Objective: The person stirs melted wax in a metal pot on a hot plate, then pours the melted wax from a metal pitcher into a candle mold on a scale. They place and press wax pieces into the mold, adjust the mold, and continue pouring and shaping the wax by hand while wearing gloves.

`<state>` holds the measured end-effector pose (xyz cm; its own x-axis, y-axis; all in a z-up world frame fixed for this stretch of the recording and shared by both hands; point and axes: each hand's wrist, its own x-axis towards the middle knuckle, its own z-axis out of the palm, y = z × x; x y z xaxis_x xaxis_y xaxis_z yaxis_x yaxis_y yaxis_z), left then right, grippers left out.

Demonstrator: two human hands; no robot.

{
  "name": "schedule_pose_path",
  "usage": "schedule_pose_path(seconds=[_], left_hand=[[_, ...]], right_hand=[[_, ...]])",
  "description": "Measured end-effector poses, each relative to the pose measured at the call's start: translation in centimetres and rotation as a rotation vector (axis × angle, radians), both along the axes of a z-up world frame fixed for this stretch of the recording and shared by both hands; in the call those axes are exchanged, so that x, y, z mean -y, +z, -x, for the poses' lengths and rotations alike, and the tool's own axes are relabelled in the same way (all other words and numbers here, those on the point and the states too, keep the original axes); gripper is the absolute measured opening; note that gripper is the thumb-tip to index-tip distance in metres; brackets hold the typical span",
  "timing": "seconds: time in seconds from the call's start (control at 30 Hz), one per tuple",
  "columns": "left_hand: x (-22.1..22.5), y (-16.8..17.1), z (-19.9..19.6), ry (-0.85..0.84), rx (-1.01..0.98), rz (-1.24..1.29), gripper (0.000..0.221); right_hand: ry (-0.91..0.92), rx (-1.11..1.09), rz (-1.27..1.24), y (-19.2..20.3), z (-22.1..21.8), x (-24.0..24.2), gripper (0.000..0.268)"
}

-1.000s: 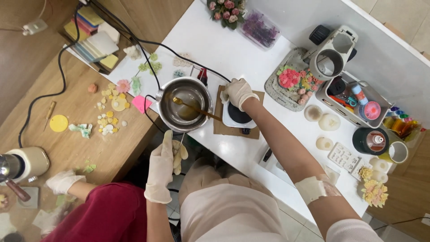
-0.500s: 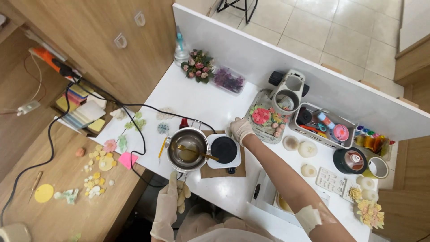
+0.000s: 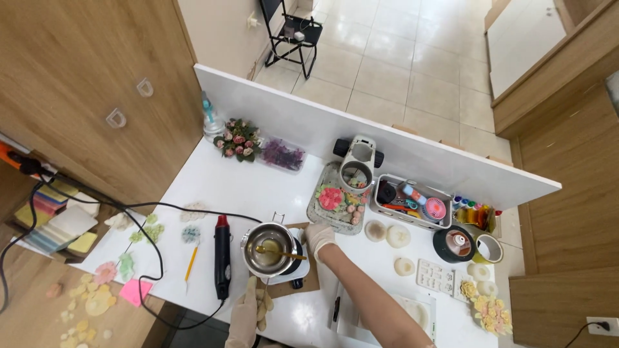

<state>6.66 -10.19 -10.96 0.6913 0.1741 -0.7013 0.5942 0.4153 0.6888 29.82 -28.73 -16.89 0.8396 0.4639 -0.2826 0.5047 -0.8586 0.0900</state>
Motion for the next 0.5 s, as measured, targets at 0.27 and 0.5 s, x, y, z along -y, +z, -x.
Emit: schedule_pose_path(seconds=[0.27,0.5], left_hand=[[2.2,0.6,-0.9,0.011,0.032,-0.009,0.072],[3.8,-0.5,-0.7,-0.006,0.088,-0.005,0.072]], right_hand=[[-0.189,-0.046,-0.295,8.3,0.8,4.6,0.019],[-0.584,-0.001,-1.074,20.8,7.9,10.1,0.028]])
